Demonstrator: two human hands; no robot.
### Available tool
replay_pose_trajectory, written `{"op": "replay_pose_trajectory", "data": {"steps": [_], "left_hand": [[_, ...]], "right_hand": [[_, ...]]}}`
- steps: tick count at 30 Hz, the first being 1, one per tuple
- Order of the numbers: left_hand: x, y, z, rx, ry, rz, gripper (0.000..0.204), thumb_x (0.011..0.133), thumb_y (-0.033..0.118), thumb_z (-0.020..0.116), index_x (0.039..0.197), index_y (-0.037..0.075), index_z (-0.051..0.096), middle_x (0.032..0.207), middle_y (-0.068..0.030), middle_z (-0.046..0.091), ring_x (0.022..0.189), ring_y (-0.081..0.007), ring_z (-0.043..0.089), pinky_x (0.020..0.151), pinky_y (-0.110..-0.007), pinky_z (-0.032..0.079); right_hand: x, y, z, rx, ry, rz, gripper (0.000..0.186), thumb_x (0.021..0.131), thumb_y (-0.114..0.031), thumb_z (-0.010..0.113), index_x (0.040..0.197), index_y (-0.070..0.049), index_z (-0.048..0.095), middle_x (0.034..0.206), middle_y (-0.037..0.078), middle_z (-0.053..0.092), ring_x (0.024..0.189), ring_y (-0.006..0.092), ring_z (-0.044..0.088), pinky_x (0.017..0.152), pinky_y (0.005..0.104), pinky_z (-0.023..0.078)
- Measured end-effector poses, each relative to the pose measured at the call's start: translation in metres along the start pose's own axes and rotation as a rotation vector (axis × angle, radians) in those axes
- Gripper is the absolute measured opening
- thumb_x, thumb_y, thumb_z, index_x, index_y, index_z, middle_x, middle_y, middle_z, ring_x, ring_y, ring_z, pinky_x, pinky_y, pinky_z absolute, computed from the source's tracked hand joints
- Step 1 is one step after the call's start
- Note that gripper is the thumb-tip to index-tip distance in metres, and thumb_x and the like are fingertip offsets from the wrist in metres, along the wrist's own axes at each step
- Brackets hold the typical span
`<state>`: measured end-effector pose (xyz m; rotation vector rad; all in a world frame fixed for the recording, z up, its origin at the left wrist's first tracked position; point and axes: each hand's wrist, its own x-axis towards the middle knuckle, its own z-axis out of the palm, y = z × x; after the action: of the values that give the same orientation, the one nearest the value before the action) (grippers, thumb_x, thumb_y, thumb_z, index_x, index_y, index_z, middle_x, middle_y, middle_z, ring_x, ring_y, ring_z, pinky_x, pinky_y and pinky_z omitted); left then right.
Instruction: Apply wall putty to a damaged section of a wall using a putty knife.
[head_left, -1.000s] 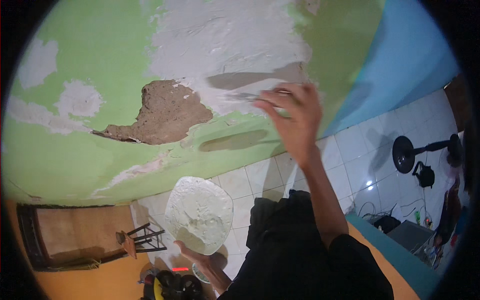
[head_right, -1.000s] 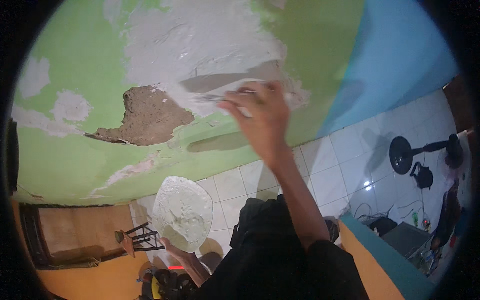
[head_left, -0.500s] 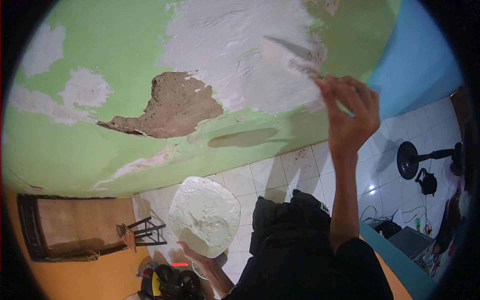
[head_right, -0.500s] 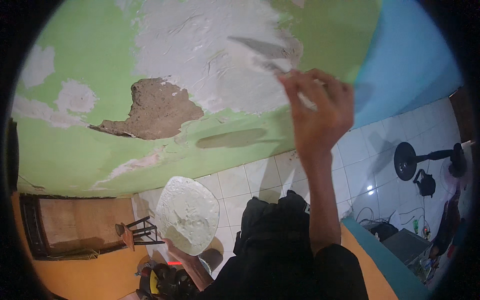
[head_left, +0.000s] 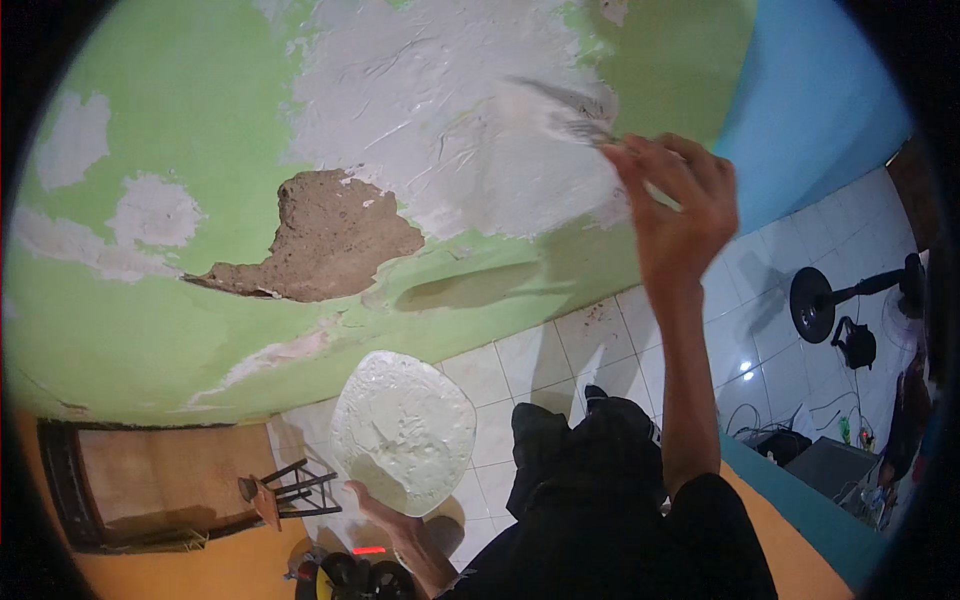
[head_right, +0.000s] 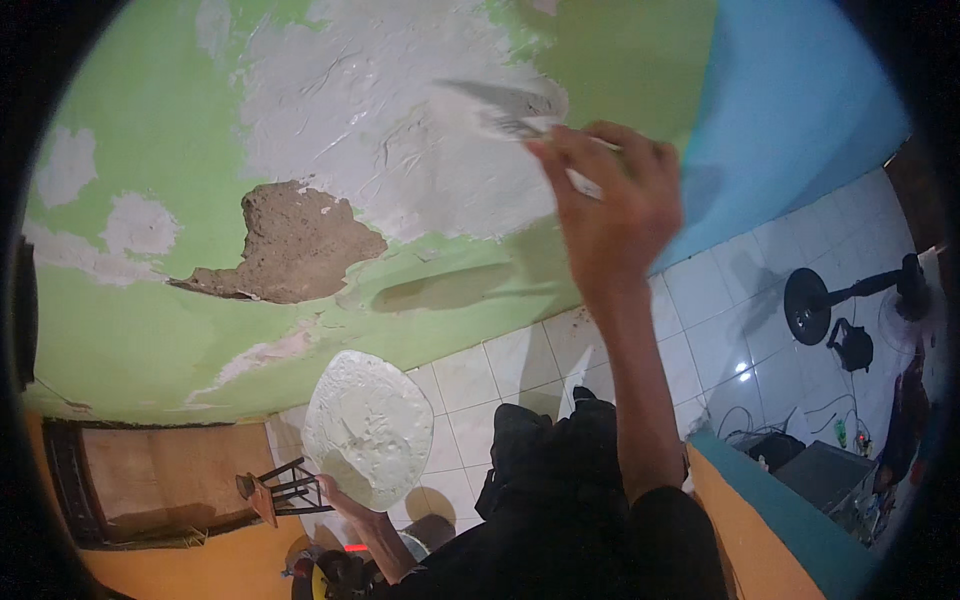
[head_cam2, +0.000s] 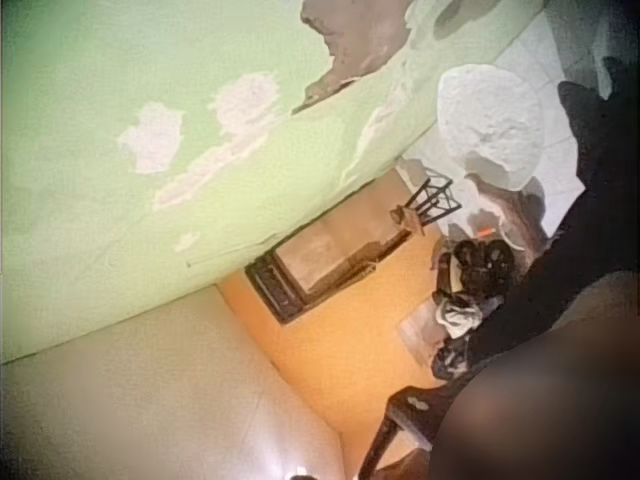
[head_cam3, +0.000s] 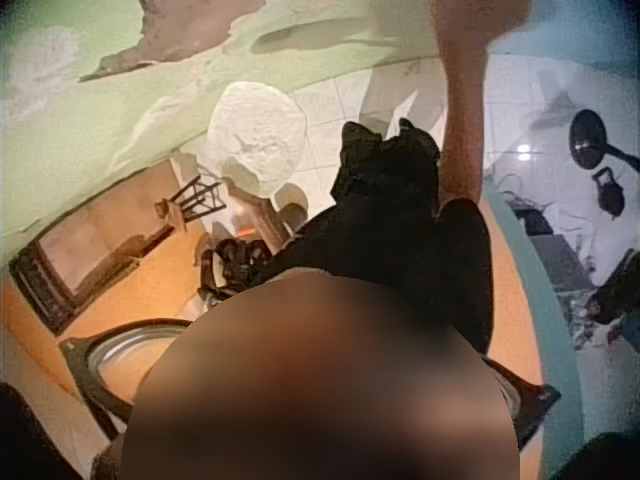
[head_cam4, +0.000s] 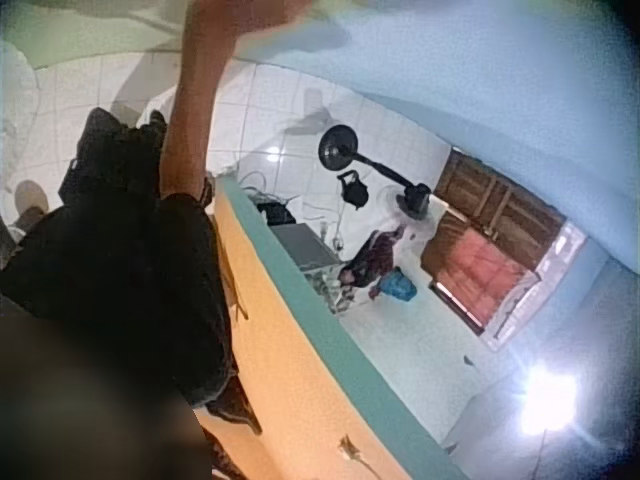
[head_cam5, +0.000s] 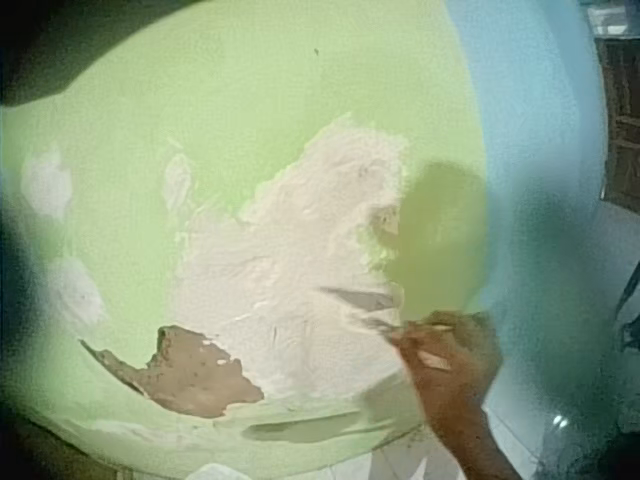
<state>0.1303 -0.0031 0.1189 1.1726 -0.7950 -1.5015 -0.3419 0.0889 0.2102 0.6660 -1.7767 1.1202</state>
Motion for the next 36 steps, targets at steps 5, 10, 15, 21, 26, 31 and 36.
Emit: {"op": "replay_pose_trajectory", "data": {"steps": [5, 10, 15, 21, 26, 31, 36], "left_hand": [[0.011, -0.002, 0.001, -0.003, -0.024, -0.059, 0.069, 0.104, 0.054, 0.038, 0.147, 0.000, 0.040, 0.141, -0.0183, 0.053, 0.126, -0.0351, 0.055, 0.105, -0.049, 0.046], [0.005, -0.002, 0.016, 0.000, 0.022, -0.071, 0.067, 0.107, 0.051, 0.034, 0.147, -0.002, 0.040, 0.142, -0.0177, 0.052, 0.128, -0.0345, 0.054, 0.108, -0.049, 0.044], [0.010, -0.007, 0.009, -0.049, -0.032, -0.057, 0.066, 0.107, 0.050, 0.033, 0.147, -0.001, 0.039, 0.141, -0.0190, 0.052, 0.128, -0.0360, 0.054, 0.108, -0.050, 0.045], [0.005, -0.004, 0.014, -0.052, -0.001, -0.059, 0.071, 0.107, 0.055, 0.029, 0.148, -0.002, 0.038, 0.141, -0.0190, 0.053, 0.126, -0.0347, 0.055, 0.106, -0.049, 0.045], [0.009, -0.004, 0.018, -0.003, -0.065, -0.044, 0.073, 0.106, 0.057, 0.029, 0.148, -0.002, 0.038, 0.141, -0.0189, 0.053, 0.124, -0.0347, 0.057, 0.106, -0.048, 0.046], [0.015, -0.008, 0.017, -0.084, -0.078, -0.079, 0.073, 0.106, 0.057, 0.030, 0.148, -0.001, 0.038, 0.142, -0.0187, 0.052, 0.127, -0.0349, 0.055, 0.108, -0.048, 0.044], [0.015, -0.008, 0.014, -0.077, -0.061, -0.097, 0.073, 0.106, 0.057, 0.031, 0.149, -0.001, 0.038, 0.142, -0.0182, 0.052, 0.129, -0.0348, 0.053, 0.109, -0.048, 0.043]], "right_hand": [[-0.029, -0.022, -0.004, 0.200, -0.159, 0.008, 0.021, 0.068, -0.016, 0.089, 0.086, -0.015, 0.077, 0.089, -0.002, 0.068, 0.081, 0.0185, 0.063, 0.067, 0.0322, 0.051], [-0.053, -0.069, 0.038, 0.405, -0.276, -0.087, 0.017, 0.071, -0.020, 0.086, 0.082, -0.014, 0.075, 0.094, -0.001, 0.063, 0.085, 0.0191, 0.061, 0.065, 0.0302, 0.052], [-0.039, -0.060, 0.046, 0.298, -0.255, -0.119, 0.017, 0.071, -0.022, 0.086, 0.083, -0.016, 0.075, 0.093, -0.001, 0.063, 0.084, 0.0201, 0.059, 0.064, 0.0320, 0.052], [-0.036, -0.038, 0.017, 0.156, -0.150, -0.040, 0.023, 0.066, -0.017, 0.090, 0.085, -0.018, 0.076, 0.091, -0.003, 0.065, 0.078, 0.0201, 0.057, 0.064, 0.0336, 0.050], [-0.037, -0.055, 0.015, 0.205, -0.135, 0.001, 0.027, 0.065, -0.017, 0.091, 0.088, -0.018, 0.077, 0.089, -0.004, 0.066, 0.077, 0.0193, 0.055, 0.063, 0.0322, 0.048], [-0.034, -0.084, 0.031, 0.363, -0.101, 0.047, 0.026, 0.066, -0.016, 0.090, 0.090, -0.018, 0.078, 0.089, -0.004, 0.065, 0.078, 0.0194, 0.056, 0.063, 0.0314, 0.048], [-0.050, -0.086, 0.047, 0.300, -0.097, 0.100, 0.026, 0.068, -0.015, 0.090, 0.091, -0.017, 0.078, 0.090, -0.003, 0.065, 0.079, 0.0198, 0.057, 0.064, 0.0332, 0.048]]}}
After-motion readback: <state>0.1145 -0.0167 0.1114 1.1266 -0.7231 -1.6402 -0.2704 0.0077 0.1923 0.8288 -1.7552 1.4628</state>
